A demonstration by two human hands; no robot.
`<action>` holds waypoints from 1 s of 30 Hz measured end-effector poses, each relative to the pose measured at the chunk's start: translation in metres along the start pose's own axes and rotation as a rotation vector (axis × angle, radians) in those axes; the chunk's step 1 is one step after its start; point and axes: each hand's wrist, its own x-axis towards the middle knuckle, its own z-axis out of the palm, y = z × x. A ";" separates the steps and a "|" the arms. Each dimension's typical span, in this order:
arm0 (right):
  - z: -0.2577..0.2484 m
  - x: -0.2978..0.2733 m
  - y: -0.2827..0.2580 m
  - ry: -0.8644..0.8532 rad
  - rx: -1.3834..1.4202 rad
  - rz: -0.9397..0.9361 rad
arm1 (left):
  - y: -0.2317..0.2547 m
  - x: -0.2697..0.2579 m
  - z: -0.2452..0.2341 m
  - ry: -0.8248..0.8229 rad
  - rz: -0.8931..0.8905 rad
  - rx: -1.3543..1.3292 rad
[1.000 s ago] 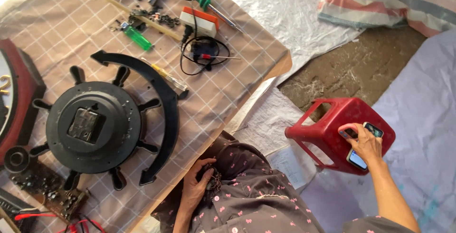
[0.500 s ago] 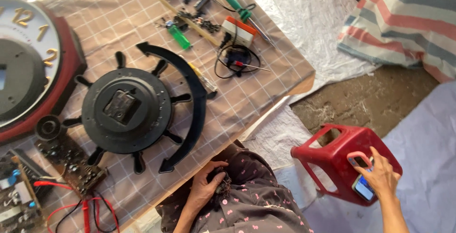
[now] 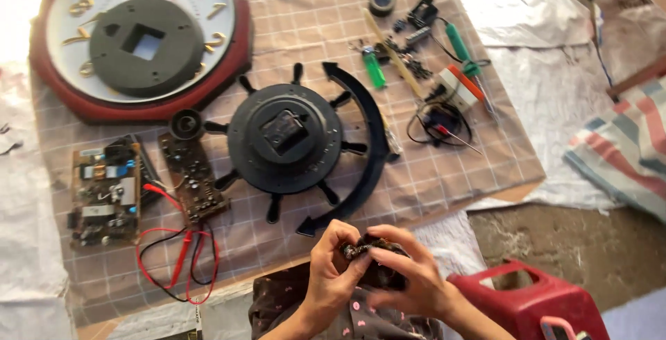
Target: The person disassembles a ship's wheel-shaped clock by removing the face and back cover. They then use a wire brush and a screwdriver to clean the back of the clock casing, removing residue and debris from the surface.
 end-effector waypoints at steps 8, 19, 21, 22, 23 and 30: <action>0.016 0.084 0.032 0.177 -0.081 0.055 | 0.025 0.036 -0.057 0.132 0.440 0.777; 0.016 0.116 0.082 0.177 -0.232 0.222 | -0.034 0.116 -0.071 0.063 0.784 1.386; 0.017 0.113 0.084 0.175 -0.258 0.216 | -0.037 0.116 -0.071 0.014 0.779 1.456; 0.017 0.113 0.084 0.177 -0.255 0.221 | -0.038 0.116 -0.071 0.008 0.777 1.458; 0.018 0.113 0.084 0.168 -0.268 0.221 | -0.039 0.116 -0.071 -0.002 0.761 1.472; 0.019 0.113 0.086 0.160 -0.305 0.209 | -0.033 0.117 -0.066 -0.045 0.676 1.520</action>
